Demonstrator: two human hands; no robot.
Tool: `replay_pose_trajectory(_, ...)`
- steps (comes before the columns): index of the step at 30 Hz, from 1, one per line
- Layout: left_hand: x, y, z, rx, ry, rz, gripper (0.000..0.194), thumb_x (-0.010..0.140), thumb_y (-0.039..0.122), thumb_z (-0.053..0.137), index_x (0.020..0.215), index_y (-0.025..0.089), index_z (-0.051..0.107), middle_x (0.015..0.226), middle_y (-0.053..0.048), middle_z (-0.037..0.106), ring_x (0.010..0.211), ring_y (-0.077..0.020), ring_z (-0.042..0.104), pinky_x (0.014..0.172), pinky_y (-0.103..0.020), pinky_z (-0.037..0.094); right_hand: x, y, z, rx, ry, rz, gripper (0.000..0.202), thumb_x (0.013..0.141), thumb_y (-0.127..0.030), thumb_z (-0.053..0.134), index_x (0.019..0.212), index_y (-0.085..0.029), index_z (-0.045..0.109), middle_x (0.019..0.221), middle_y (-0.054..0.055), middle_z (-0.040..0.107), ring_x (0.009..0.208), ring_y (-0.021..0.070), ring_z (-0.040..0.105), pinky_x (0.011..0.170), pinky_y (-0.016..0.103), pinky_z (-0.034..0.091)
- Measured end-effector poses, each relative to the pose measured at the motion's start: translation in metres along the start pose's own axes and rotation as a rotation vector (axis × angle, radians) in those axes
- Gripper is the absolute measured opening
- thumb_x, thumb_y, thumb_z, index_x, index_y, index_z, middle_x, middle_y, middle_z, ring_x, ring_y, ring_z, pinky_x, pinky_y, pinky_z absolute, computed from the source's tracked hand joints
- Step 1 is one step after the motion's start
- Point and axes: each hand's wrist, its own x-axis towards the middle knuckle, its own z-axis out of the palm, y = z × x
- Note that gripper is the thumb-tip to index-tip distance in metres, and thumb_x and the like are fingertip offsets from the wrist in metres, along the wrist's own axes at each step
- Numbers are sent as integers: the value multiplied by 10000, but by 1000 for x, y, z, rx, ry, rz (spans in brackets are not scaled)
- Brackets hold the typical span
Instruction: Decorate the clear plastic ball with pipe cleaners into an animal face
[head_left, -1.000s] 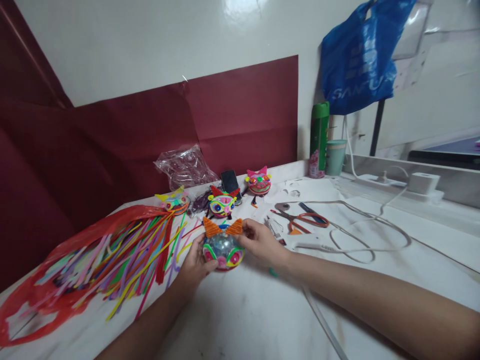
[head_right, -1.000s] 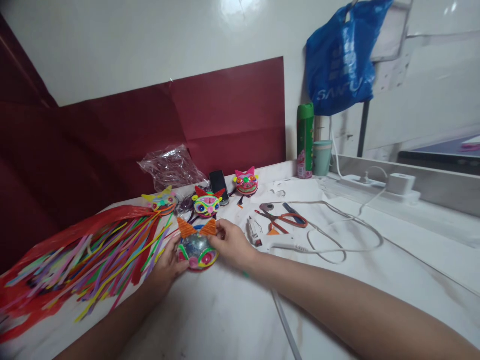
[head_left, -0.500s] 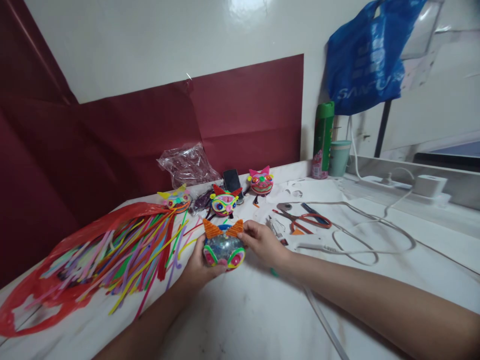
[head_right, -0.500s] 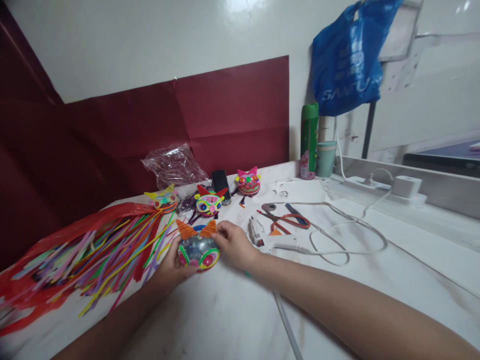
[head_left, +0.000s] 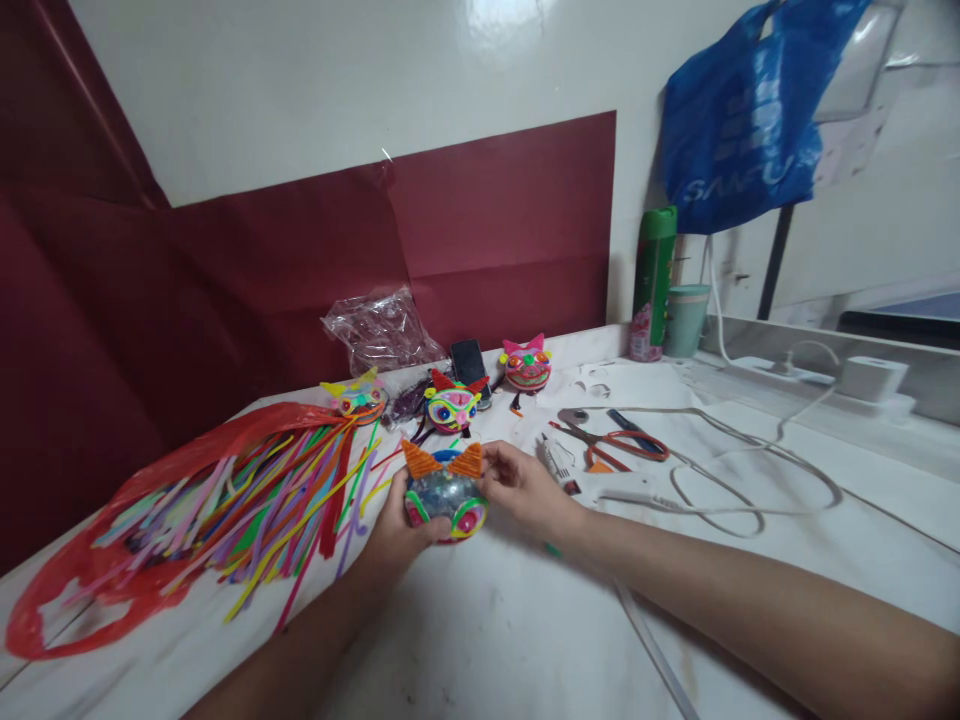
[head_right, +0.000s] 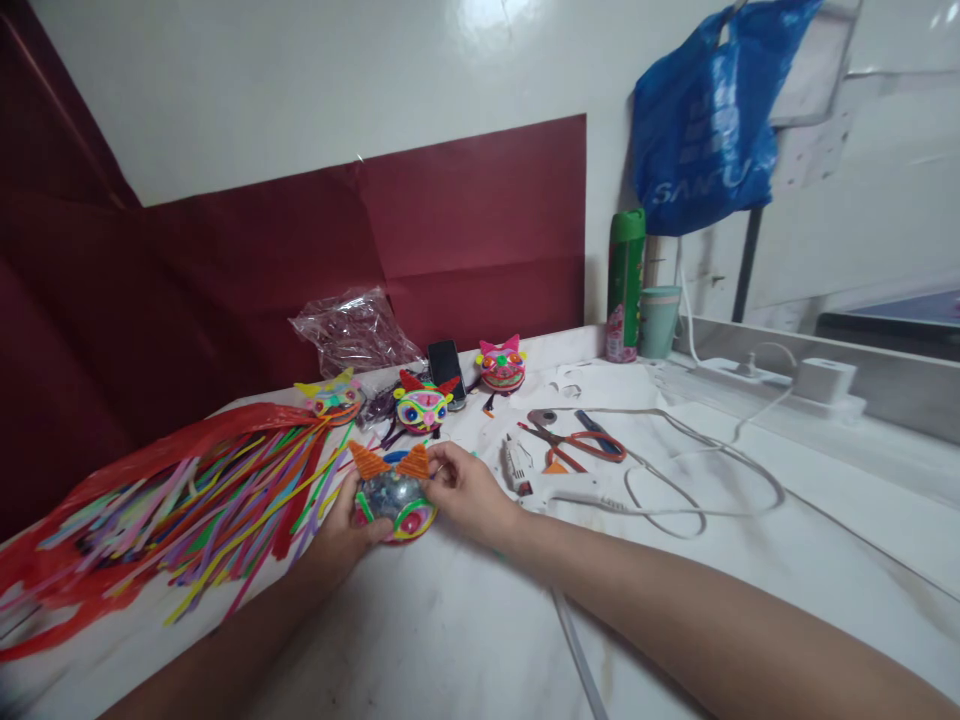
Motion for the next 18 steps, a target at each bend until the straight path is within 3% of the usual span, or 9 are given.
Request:
replay_pose_trajectory(3,1,-2,-4,5,-49,9,664,591,188,726,1186,216,434,1092,-51,635,1022,-245,604,880,-339,471,0,1,-2,-158,80,49,424,659,-172,574,1081,-189,540,1024,52,569,804,154,547,696,288,463)
replay_pose_trajectory(7,0,-10,-6,80,-58,77,742,593,198,730,1247,214,380,1174,-84,581,1094,-272,565,913,-375,457,-1,2,-4,-172,-97,132,481,659,-126,557,1136,-185,547,1051,72,602,926,202,573,750,326,497)
replay_pose_trajectory(11,-3,-19,-5,344,137,357,832,539,196,773,1277,215,391,1371,-125,387,1281,-337,369,1033,-420,349,-4,0,-4,-119,-166,-116,611,664,-138,589,1257,-202,460,1275,106,479,1132,232,499,838,343,497)
replay_pose_trajectory(13,-5,-22,-5,442,191,451,861,540,211,786,1300,224,380,1383,-122,364,1296,-345,338,1065,-427,303,-5,-1,-5,-148,-195,-215,657,676,-166,620,1300,-213,421,1341,114,417,1209,241,443,881,349,482)
replay_pose_trajectory(18,-8,-21,-4,505,175,456,934,538,220,799,1347,248,332,1375,-113,365,1286,-345,341,1074,-437,286,-7,3,-6,-232,-216,-249,714,686,-188,660,1345,-226,388,1398,130,370,1274,260,382,917,376,464)
